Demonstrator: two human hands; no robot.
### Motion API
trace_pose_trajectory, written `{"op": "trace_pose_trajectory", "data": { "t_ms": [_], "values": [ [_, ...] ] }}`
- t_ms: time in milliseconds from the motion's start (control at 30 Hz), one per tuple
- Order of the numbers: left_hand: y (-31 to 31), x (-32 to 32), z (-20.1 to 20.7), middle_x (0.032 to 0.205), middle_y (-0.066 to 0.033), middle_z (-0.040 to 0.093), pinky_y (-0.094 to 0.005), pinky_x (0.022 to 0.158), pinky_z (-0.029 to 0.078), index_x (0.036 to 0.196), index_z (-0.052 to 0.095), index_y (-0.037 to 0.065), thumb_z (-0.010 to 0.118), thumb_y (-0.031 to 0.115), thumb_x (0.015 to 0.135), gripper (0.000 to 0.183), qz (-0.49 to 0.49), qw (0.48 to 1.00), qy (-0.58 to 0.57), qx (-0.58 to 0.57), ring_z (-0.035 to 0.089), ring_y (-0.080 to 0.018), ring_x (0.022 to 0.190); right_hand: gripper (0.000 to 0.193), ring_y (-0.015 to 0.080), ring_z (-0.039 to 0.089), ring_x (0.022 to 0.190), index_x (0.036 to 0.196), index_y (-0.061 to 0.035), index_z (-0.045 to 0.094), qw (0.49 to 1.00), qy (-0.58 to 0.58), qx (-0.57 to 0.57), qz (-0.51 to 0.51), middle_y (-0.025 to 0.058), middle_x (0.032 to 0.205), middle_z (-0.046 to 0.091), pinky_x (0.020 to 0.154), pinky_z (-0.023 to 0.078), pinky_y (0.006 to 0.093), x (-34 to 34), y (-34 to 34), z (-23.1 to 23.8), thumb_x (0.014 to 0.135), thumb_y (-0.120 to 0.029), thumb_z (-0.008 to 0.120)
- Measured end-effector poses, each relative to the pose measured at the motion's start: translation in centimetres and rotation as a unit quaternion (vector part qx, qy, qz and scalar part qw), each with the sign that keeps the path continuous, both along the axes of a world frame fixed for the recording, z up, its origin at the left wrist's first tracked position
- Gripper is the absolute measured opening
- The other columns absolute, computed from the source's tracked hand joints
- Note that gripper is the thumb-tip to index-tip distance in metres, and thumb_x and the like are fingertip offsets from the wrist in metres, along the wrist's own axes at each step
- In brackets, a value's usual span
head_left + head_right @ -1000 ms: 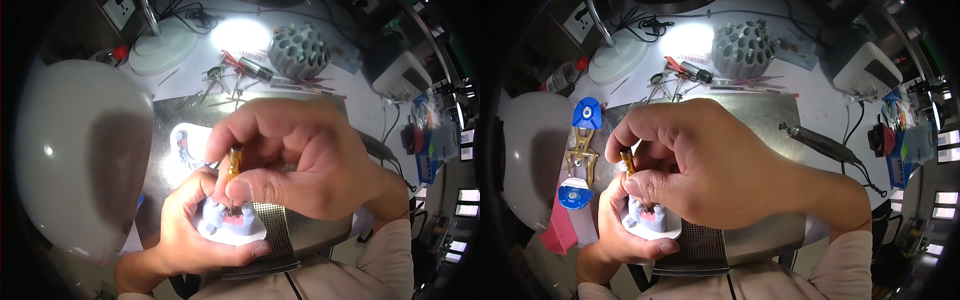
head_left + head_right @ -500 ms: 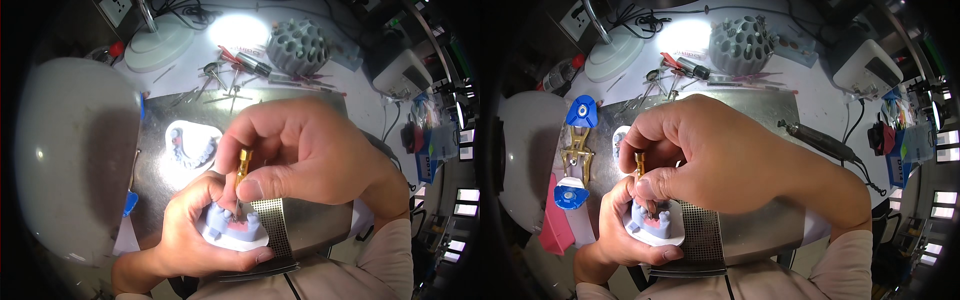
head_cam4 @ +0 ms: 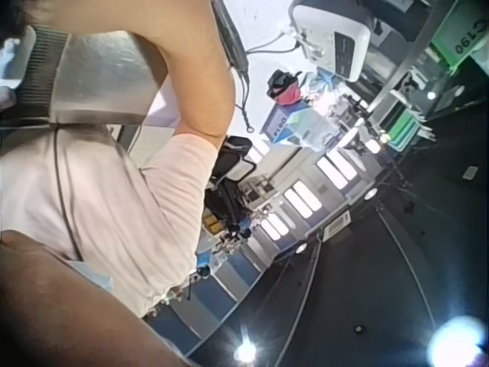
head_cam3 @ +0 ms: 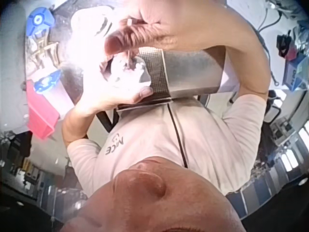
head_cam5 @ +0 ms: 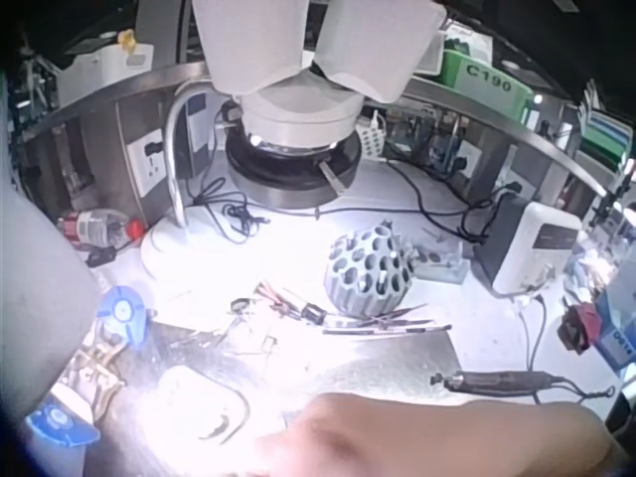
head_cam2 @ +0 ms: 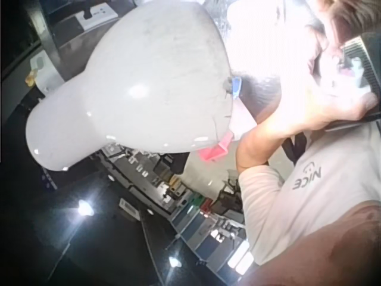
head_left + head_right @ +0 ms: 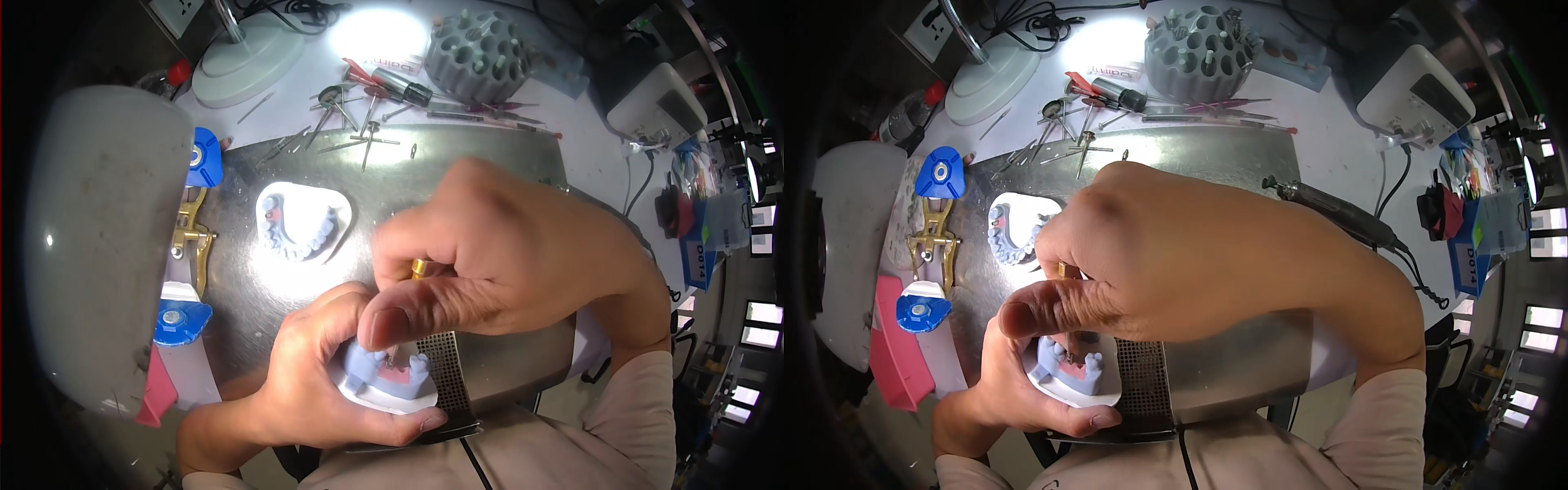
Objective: Adjusting and refining a dental bridge model using a rotary tool and hand instruments on a laboratory workbench.
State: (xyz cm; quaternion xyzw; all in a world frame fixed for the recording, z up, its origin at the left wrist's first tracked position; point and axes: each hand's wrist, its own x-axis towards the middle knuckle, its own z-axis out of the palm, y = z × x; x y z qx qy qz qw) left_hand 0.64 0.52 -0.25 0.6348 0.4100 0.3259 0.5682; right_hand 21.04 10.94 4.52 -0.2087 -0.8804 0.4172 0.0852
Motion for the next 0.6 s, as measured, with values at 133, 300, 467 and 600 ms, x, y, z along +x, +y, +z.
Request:
{"op": "trace_pose_trajectory", "data": {
  "t_ms": [133,300,467,600],
  "values": [
    [0.2,0.2,-0.5,0.083,-0.0046,0.062,-0.0284,0.067,0.051,0.083,0.056,0.007,0.096,0.025,0.054,0.052,0.004,0.998,-0.054,0.027,0.062,-0.0143,0.074,0.032,0.0151,0.042,0.042,0.076,-0.0073,0.062,0.98,0.143,-0.13,-0.04,0.0017,0.05,0.047,0.043,0.028,0.0298,0.7,-0.1,-0.7,0.088,-0.034,0.074],
    [-0.1,0.1,-0.4,0.082,-0.0054,0.063,-0.0288,0.066,0.051,0.082,0.056,0.007,0.096,0.024,0.055,0.052,-0.014,0.999,-0.015,0.027,0.063,-0.0156,0.073,0.032,0.0151,0.041,0.041,0.075,-0.0074,0.063,0.999,0.041,-0.004,0.008,0.0018,0.05,0.047,0.041,0.026,0.0308,0.5,0.0,-0.1,0.084,-0.035,0.078],
    [0.2,0.3,-0.7,0.081,-0.0054,0.062,-0.0291,0.065,0.051,0.081,0.056,0.007,0.096,0.025,0.054,0.052,-0.012,0.996,-0.027,0.082,0.063,-0.0156,0.073,0.035,0.0181,0.038,0.04,0.069,-0.0073,0.063,0.983,0.128,-0.132,-0.008,0.004,0.048,0.043,0.041,0.026,0.032,0.6,0.0,-0.6,0.085,-0.035,0.077],
    [-0.2,0.0,-0.1,0.082,-0.006,0.062,-0.0293,0.065,0.051,0.082,0.056,0.007,0.096,0.025,0.054,0.052,-0.015,1.0,-0.001,0.006,0.064,-0.0162,0.074,0.042,0.0168,0.04,0.04,0.066,-0.0067,0.062,0.996,0.082,-0.016,0.002,0.0053,0.048,0.044,0.04,0.028,0.0301,0.4,-0.2,-0.7,0.081,-0.042,0.079]
  ]
}}
